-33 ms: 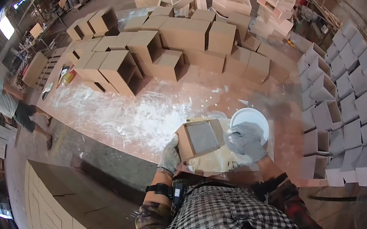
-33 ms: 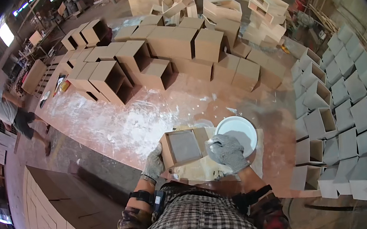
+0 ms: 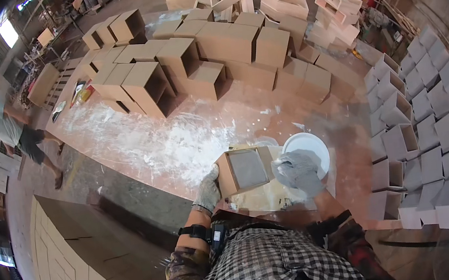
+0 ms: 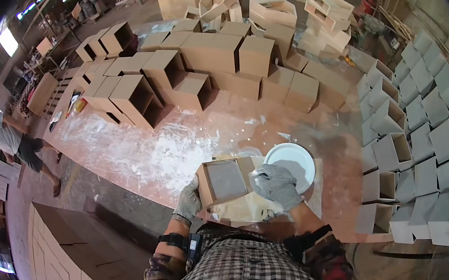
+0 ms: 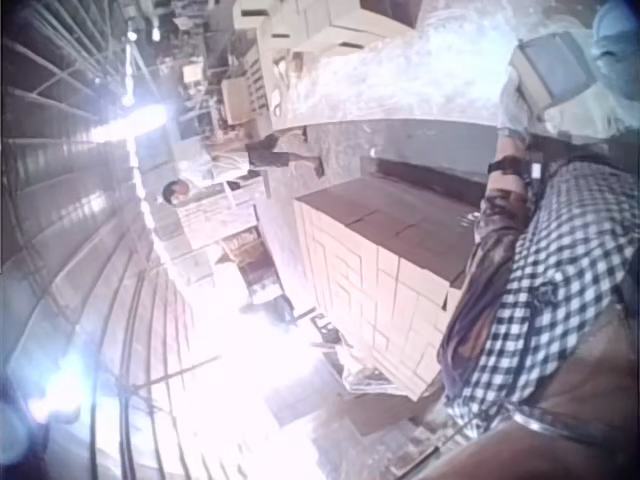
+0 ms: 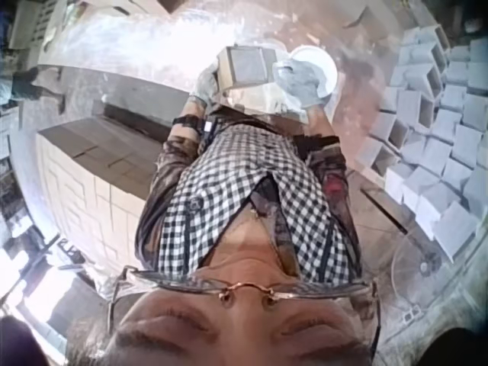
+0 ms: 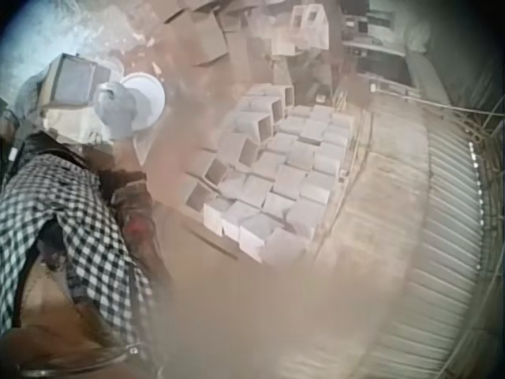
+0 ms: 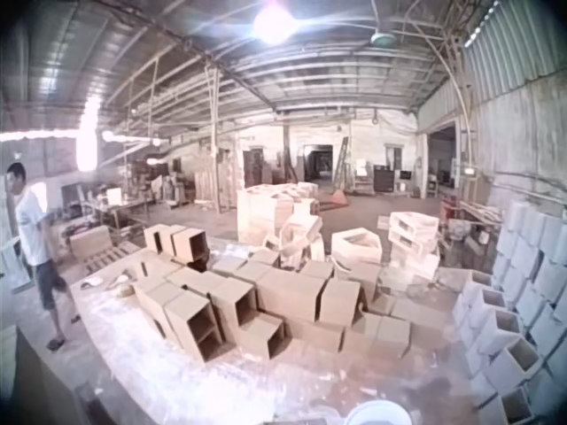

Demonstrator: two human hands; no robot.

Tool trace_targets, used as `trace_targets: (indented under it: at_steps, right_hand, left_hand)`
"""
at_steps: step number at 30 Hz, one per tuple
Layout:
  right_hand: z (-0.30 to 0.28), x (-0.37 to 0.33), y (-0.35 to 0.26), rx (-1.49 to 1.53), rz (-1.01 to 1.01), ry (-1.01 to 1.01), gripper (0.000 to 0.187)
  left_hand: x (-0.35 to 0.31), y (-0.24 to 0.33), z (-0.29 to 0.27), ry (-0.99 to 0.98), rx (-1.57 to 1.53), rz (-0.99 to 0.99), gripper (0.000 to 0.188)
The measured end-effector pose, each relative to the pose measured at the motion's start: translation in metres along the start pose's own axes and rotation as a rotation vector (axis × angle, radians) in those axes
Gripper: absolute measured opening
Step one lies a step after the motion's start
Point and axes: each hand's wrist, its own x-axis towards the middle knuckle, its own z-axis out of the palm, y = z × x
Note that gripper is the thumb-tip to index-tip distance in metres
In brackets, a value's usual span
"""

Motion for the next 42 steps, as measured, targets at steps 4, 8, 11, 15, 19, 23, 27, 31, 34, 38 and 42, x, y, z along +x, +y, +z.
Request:
trace_targets:
  at_steps: [4,8,11,15,19,23,27,31,34,38,42]
  right_hand:
    - [0.013,0.045,-0.004,0.023,0.084,-0.015,0.023]
    - [0.017,0.094,-0.011,0.070,0.133,-0.090,0.024]
    - [0.024,0.094,-0.004,0.013,0.103,-0.130,0.024]
    - [0.015,0.050,-0.026,0.007,0.185,-0.327,0.024]
    - [0.013,-0.019,-0.028,0.126,0.039,-0.174,0.021]
    - [-0.010,-0.010,-0.034,0.519,0.229,-0.091,0.018]
    - [-0.008,0.018,-0.009,0.186,0.177,-0.047,0.016]
    - [-0.002,0.022,-0.033,-0.111,0.005,-0.083,0.013]
    - [0.003,0.009,-0.069,0.159,0.296,-0.113,0.010]
    - [0.011,0.018,-0.101,0.197,0.229,-0.043,0.017]
    - [0.016,0.018,-0.094,0.223,-0.001,0.090,0.012]
  left_hand:
    - [-0.002,-0.001,0.000,0.008,-0.028,0.000,0.045]
    - [0.000,-0.008,0.001,0.070,-0.017,0.035,0.043]
    - [-0.002,-0.011,0.017,0.060,-0.025,0.064,0.045]
    - [-0.011,-0.007,0.020,0.093,-0.038,0.092,0.044]
    - [-0.008,-0.007,0.018,0.087,-0.047,0.055,0.043]
    - [-0.011,-0.005,0.028,0.101,-0.053,0.060,0.042]
    - [-0.008,-0.009,0.021,0.109,-0.057,0.087,0.042]
    - [-0.015,-0.011,0.035,0.103,-0.154,0.022,0.045]
    - [-0.012,-0.017,0.028,0.137,-0.085,0.025,0.044]
    - [-0.012,-0.021,0.034,0.095,-0.063,0.079,0.047]
    - [-0.016,-0.016,0.034,0.094,-0.117,0.105,0.043]
